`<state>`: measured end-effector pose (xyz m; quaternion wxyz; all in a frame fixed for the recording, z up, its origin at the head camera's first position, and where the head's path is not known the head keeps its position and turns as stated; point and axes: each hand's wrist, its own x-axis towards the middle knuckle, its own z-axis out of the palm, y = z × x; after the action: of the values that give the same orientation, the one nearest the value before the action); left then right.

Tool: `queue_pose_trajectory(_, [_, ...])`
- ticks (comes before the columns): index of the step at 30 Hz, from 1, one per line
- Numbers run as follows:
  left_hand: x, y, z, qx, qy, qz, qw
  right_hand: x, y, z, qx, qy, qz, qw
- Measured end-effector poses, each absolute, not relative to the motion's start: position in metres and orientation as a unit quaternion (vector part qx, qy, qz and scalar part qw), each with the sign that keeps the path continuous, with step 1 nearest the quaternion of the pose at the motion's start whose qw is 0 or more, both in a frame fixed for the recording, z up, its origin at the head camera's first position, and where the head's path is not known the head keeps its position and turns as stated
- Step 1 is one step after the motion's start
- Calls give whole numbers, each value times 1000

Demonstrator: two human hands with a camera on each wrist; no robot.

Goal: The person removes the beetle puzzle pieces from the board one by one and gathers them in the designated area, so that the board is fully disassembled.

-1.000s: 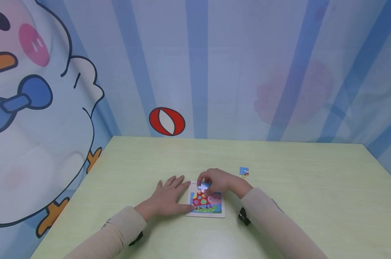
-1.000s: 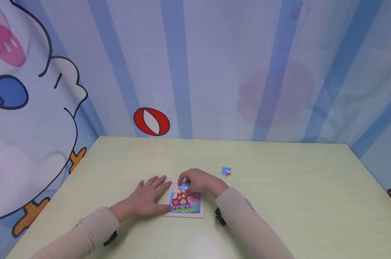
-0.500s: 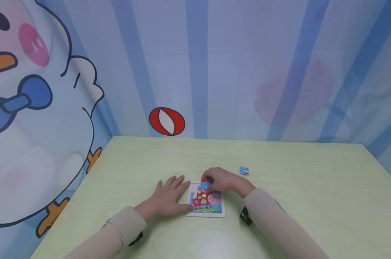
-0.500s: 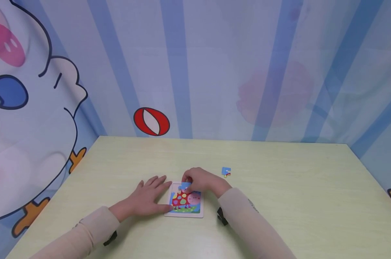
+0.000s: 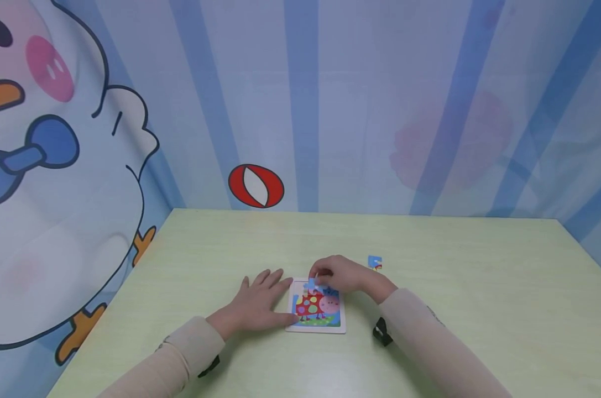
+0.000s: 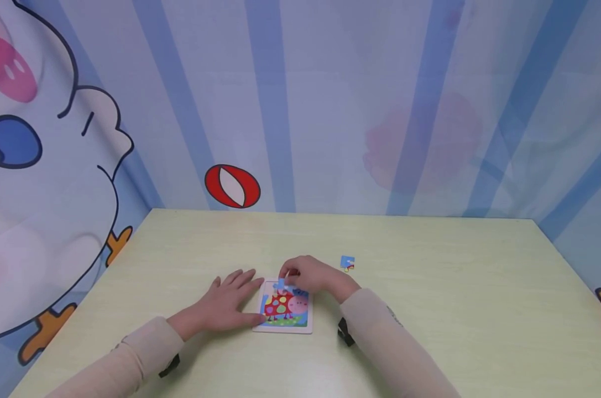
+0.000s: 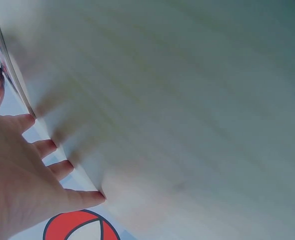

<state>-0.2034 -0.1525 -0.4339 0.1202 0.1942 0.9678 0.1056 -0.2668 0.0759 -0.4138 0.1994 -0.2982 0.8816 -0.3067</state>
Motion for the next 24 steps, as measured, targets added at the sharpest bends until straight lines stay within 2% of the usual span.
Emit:
queue_pose_trajectory(10, [-203,-153,-433,196,968,108,117,-263,92,-399,-309,880,-314,176])
queue_pose_trajectory(24, [-202,-152,-432,196,967,113,116,-271,155,-383,-294,891,-308,157])
